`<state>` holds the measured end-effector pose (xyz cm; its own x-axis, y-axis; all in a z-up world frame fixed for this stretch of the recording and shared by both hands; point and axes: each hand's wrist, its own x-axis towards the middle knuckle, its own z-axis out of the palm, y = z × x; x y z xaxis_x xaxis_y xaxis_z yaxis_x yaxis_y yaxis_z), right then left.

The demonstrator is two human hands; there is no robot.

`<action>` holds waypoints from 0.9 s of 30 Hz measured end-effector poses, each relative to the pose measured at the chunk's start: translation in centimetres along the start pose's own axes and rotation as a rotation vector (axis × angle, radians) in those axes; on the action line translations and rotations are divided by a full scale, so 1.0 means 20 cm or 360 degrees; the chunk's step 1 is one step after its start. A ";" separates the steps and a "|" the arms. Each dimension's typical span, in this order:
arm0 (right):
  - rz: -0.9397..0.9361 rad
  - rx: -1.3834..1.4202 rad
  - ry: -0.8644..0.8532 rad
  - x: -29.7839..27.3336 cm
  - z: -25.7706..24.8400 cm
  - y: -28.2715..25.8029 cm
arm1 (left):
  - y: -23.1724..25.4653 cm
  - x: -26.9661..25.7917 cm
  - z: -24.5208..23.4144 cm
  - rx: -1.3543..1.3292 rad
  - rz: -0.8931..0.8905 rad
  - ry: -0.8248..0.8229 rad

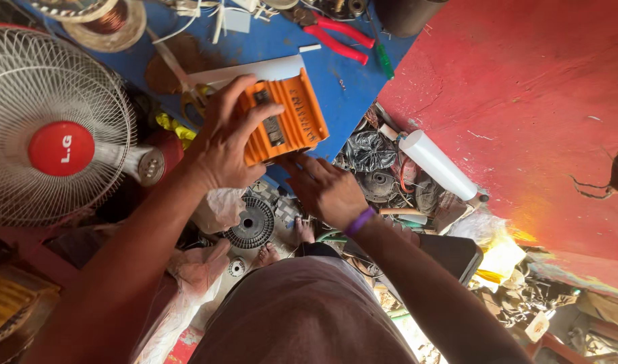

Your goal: The person handles an orange cylindrical electrical component, adjusting its internal copper windings by hand. They then use scissors to cut a white rectangular sheet into smaller pieces on a cluttered blue workbench.

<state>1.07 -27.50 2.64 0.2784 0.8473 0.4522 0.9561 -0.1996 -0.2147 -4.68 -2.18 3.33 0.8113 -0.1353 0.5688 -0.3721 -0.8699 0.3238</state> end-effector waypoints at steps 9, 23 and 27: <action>0.0270 -0.0005 0.0095 0.07 0.19 -0.10 | 0.02 -0.02 -0.05 0.0008 -0.0084 -0.0237; 0.0107 0.0018 0.0186 0.13 0.16 -0.14 | 0.00 0.00 -0.04 0.0034 -0.0114 -0.0284; 0.0343 0.0122 0.0244 0.00 0.03 -0.20 | 0.01 -0.09 -0.08 -0.0031 0.0047 -0.0022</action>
<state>-2.90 -26.50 3.00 0.4910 0.7039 0.5132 0.8651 -0.3248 -0.3823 -6.86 -1.35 3.58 0.8060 -0.1672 0.5679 -0.4043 -0.8562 0.3217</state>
